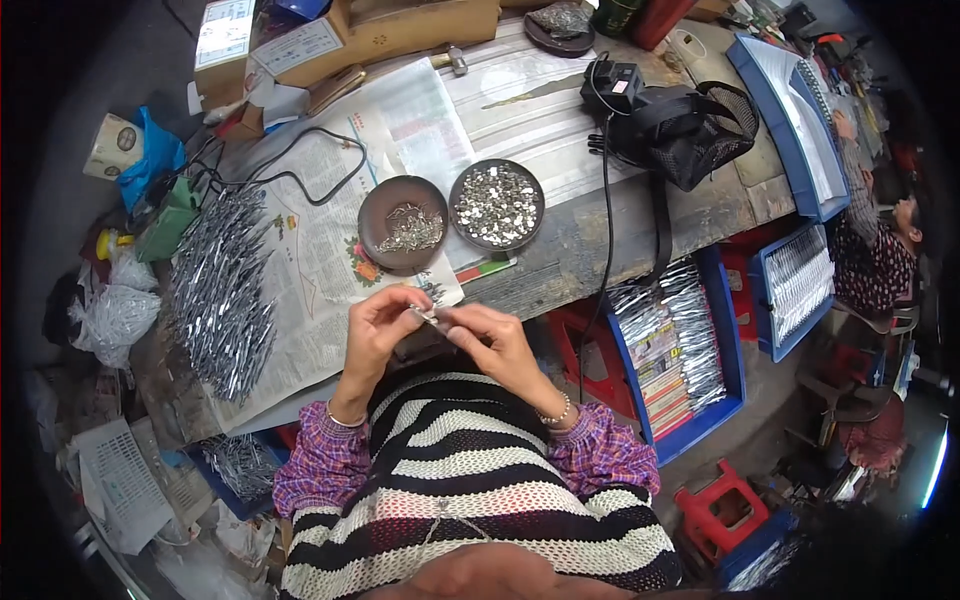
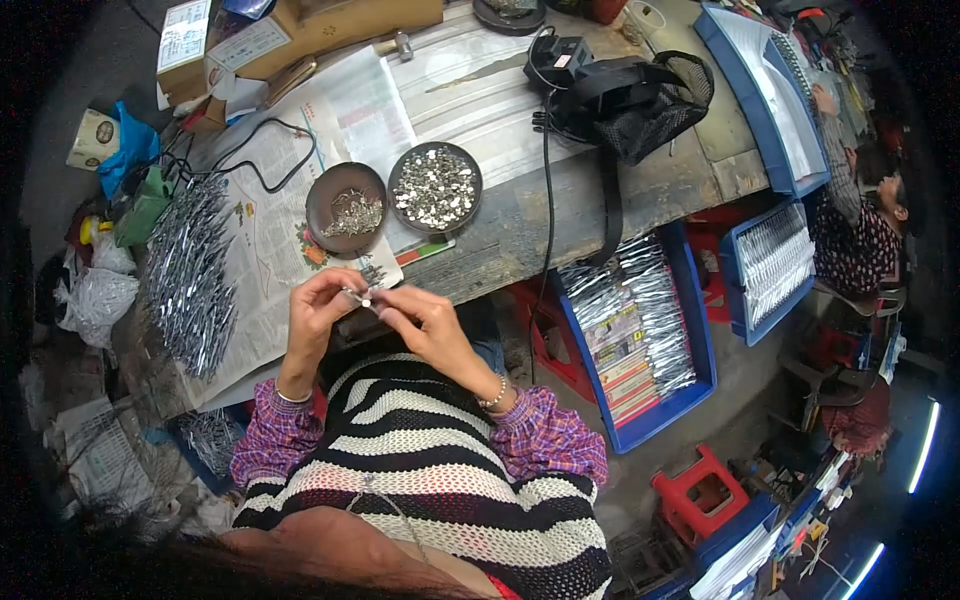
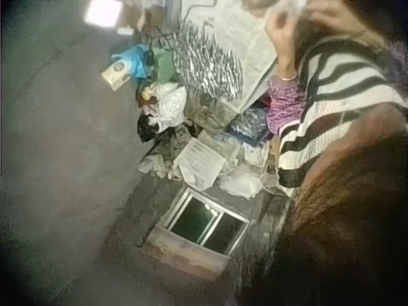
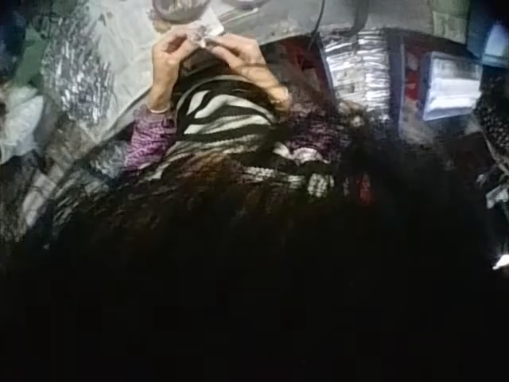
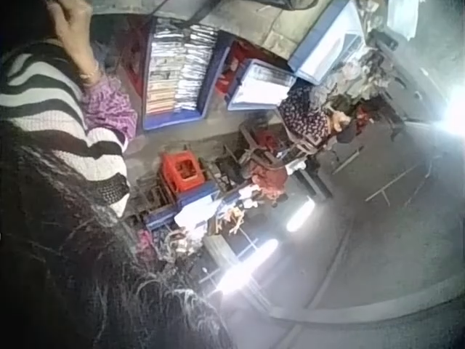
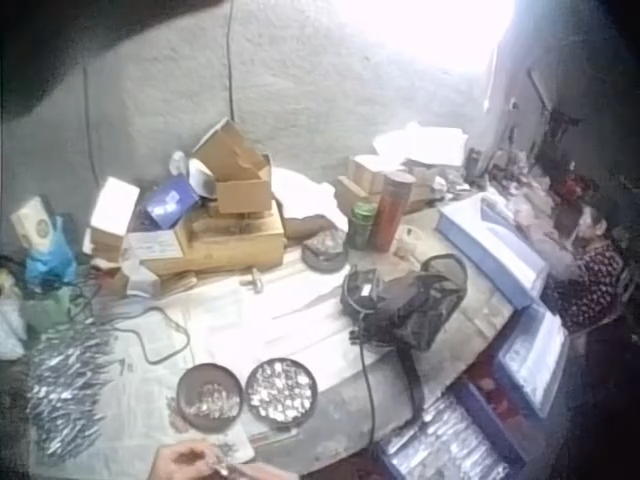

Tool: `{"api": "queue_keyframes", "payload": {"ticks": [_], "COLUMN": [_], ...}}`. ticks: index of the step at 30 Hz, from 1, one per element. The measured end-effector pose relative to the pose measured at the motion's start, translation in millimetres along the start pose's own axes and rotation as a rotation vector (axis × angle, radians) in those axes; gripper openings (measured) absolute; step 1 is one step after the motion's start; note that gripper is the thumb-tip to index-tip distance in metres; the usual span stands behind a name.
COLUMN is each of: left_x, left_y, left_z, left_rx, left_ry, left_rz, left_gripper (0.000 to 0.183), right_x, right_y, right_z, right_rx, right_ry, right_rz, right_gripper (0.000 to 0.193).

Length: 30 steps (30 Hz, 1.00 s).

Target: Assembling small metal hardware components by hand at a workbench.

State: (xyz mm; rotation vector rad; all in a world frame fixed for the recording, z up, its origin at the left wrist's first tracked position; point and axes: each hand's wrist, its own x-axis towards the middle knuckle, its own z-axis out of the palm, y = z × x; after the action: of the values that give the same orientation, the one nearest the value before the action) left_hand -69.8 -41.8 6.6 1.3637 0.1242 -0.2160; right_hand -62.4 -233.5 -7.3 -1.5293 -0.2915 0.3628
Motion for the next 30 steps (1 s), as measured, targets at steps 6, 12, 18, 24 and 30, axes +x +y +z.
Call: {"api": "queue_keyframes", "payload": {"ticks": [6, 12, 18, 24, 30], "left_x": [-2.3, -5.2, -4.5, -4.8, -4.6], "left_y": [14.6, 14.1, 12.1, 9.3, 7.2], "left_z": [0.3, 3.8, 4.8, 3.9, 1.5], "left_rx": [-0.364, -0.125, -0.031, 0.014, 0.002], "left_ry": [0.025, 0.08, 0.079, 0.074, 0.04], "left_rz": [-0.093, -0.147, -0.091, -0.081, -0.071], "left_gripper": [0.01, 0.008, 0.007, 0.011, 0.018], "right_x": [28.5, 46.0, 47.6, 51.3, 46.8], "right_y": [-1.6, 4.4, 4.8, 1.0, 2.5], "right_z": [-59.1, -75.4, -74.0, -79.9, -69.0], "right_rx": [-0.682, -0.916, -0.926, -0.91, -0.545], "right_ry": [0.361, 0.363, 0.358, 0.329, 0.341], "right_rz": [-0.309, -0.335, -0.359, -0.346, -0.266], "right_gripper": [0.026, 0.029, 0.023, 0.02, 0.014]}}
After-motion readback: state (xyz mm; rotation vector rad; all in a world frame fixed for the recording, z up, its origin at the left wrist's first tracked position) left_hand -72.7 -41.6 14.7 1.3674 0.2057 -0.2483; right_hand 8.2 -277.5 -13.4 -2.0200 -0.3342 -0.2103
